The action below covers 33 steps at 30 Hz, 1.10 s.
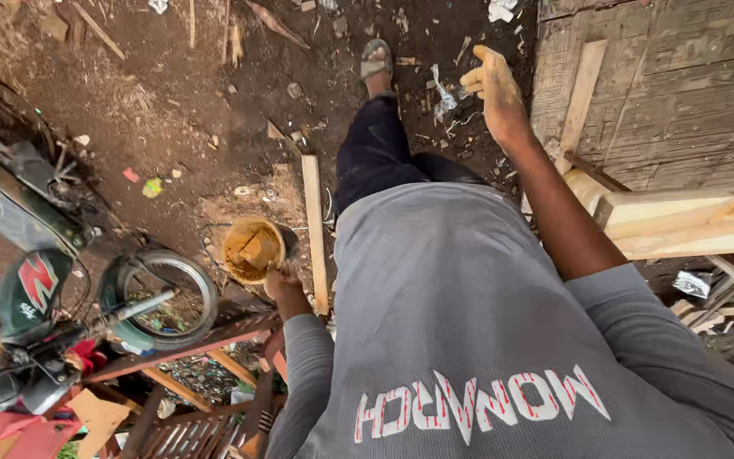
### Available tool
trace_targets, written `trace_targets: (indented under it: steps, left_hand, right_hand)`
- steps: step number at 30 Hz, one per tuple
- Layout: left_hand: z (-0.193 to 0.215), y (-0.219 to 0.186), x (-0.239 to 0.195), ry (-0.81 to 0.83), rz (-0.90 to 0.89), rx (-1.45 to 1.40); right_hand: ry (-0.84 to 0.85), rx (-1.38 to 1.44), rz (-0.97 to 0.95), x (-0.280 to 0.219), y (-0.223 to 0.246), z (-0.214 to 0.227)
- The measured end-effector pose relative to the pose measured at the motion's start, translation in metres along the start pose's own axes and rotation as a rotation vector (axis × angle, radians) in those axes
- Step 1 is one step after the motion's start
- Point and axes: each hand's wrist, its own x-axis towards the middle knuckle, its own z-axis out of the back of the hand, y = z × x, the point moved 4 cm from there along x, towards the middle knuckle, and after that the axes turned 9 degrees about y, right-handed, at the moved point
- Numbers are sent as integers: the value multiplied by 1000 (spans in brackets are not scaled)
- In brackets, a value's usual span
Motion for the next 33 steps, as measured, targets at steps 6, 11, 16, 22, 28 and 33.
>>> trace_targets:
  steps: [6, 11, 16, 22, 28, 33]
  left_hand:
    - [-279, -28, -8, 447, -231, 634]
    - [-478, 3, -108, 994, -441, 1029]
    - [-604, 50, -262, 1320, -354, 1004]
    - [-670, 137, -435, 1510, -130, 803]
    - [-716, 208, -544, 1591, 21, 923]
    - [-753, 234, -617, 1688, 75, 919]
  right_hand:
    - [-299, 113, 206, -18, 80, 107]
    - [-786, 188, 83, -50, 70, 161]
    - [-987, 443, -54, -30, 37, 187]
    - [-966, 702, 136, 20, 36, 247]
    - [-1243, 382, 242, 4, 53, 321]
    - [-1299, -109, 470, 3, 83, 370]
